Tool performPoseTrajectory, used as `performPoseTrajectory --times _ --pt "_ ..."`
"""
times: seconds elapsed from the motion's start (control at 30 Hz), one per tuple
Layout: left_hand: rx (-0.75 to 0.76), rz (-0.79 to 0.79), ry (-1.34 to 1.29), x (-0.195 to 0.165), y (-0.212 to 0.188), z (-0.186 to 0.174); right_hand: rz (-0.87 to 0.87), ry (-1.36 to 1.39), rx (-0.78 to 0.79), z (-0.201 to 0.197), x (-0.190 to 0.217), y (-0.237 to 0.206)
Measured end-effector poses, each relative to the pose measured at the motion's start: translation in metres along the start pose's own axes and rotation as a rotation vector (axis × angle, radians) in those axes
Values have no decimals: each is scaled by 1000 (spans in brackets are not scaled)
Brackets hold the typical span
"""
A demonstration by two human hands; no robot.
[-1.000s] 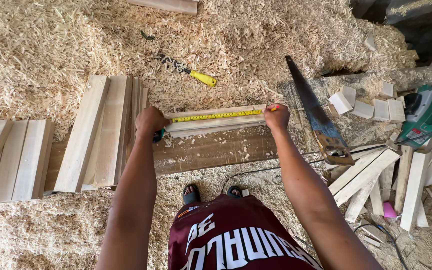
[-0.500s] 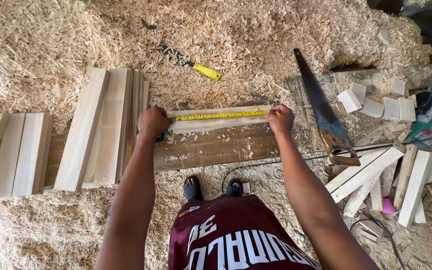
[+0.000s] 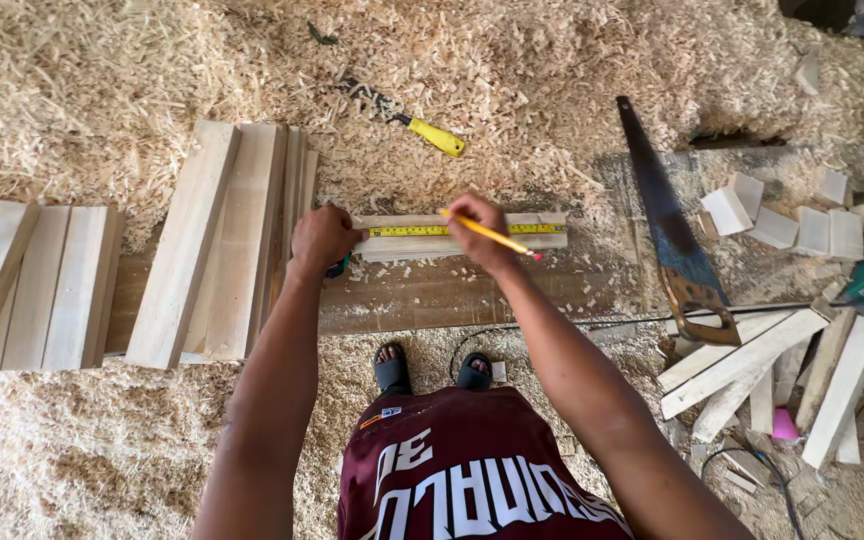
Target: The person measures and marks multiple wooden planks with a tape measure and pencil. They then use a try square to draw perpendicular lines across the marked planks in a woodworking shop.
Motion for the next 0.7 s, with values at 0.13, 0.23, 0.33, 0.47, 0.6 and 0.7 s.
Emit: performPoseTrajectory --times 0.13,0.23,0.33,0.47,0.6,0.7 --pt "21 2 24 0 1 2 -52 -4 181 31 -7 -7" --pt "28 -5 24 1 1 2 11 12 211 40 -16 -10" --pt "43 -20 24 2 1 3 -17 -31 188 41 -16 -11" --pt "79 -45 37 2 1 5 64 -40 212 44 -21 -13" --pt "78 -53 37 3 1 5 50 -56 207 44 -19 -14" --pt "89 -49 43 3 2 6 -4 -56 188 43 -16 -15"
Point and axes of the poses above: each hand's wrist, its own y-axis towards the middle knuckle, its own z-axis out of the palm, x = y × z, the point moved 7 cm from there along y, towards the middle knuckle, and after that the axes turned 3 degrees about y, right-handed, at the moved point
